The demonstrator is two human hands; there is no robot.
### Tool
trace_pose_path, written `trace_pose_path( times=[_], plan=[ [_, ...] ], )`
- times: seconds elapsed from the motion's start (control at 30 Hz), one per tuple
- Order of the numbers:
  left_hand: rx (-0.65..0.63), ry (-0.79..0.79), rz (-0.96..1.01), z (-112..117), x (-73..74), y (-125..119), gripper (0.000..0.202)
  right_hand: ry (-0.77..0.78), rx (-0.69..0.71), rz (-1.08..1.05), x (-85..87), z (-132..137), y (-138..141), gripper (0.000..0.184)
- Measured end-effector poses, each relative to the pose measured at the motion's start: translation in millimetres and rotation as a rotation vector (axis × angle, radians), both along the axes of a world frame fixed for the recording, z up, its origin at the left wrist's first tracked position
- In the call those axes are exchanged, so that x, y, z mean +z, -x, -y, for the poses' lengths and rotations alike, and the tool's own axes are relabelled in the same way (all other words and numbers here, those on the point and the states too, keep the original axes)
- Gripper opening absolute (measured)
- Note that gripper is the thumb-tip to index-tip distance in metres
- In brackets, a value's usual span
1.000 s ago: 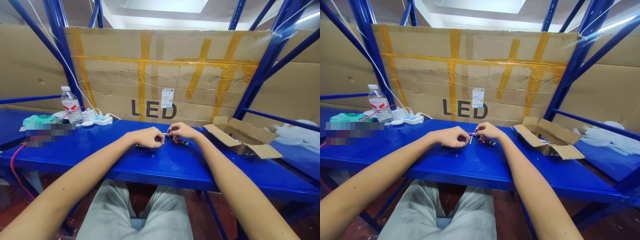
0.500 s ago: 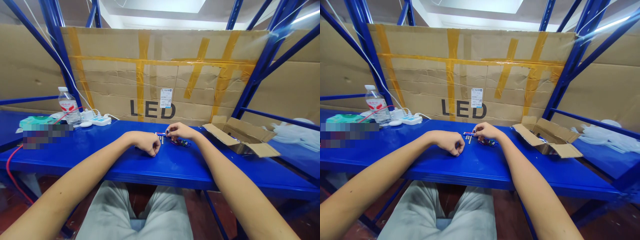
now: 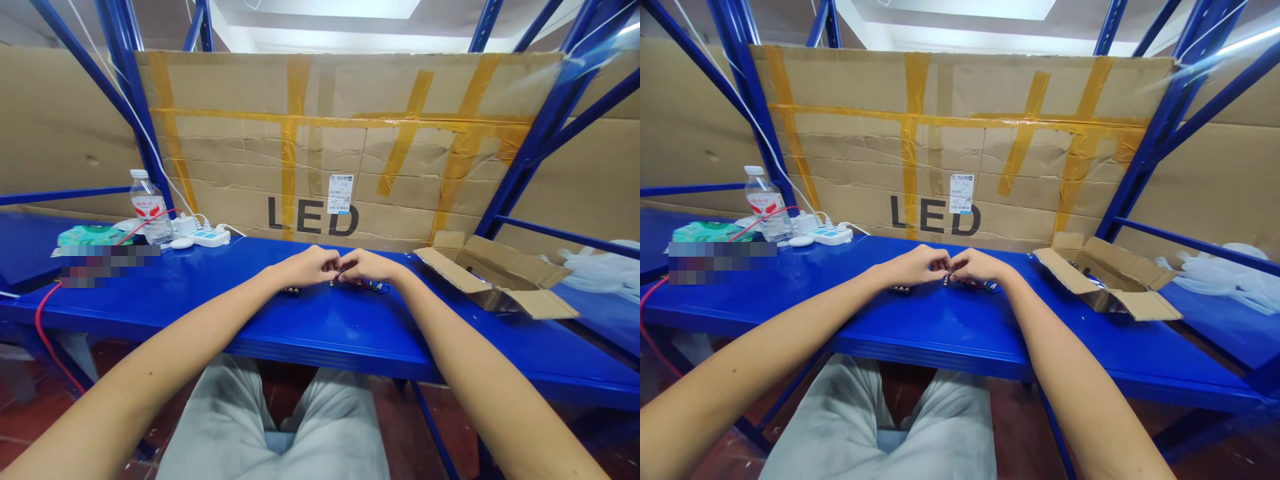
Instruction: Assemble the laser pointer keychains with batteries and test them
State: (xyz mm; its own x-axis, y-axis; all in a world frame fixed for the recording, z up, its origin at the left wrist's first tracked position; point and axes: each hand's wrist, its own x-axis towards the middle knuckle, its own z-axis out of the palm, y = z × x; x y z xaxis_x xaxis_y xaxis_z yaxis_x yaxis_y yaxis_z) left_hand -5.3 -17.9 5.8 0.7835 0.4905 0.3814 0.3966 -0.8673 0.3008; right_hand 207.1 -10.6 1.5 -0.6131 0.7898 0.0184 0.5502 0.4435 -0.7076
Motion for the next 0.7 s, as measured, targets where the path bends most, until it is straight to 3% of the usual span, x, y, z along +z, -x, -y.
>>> trace_pose_path(
  times=[0.33, 0.47, 0.57, 0.7],
  plan=[
    [0.023, -0.024, -0.018, -2, -1.8, 0, 0.017, -0.010, -0.014, 0.014, -0.8, -2, -3, 0.022],
    [0.091, -0.144, -0.033, -13, -0.2, 10, 0.023, -0.015, -0.045, -0.024, 0.7, -3, -5, 0.031],
    [0.196, -0.294, -0.146, -21, 0.4, 19, 0.022, -0.035, -0.069, -0.065, 1.9, -4, -6, 0.034],
    [0.253, -0.363, -0.368, -24, -3.2, 24, 0.018, -0.050, -0.041, -0.085, 2.0, -5, -6, 0.030]
  ],
)
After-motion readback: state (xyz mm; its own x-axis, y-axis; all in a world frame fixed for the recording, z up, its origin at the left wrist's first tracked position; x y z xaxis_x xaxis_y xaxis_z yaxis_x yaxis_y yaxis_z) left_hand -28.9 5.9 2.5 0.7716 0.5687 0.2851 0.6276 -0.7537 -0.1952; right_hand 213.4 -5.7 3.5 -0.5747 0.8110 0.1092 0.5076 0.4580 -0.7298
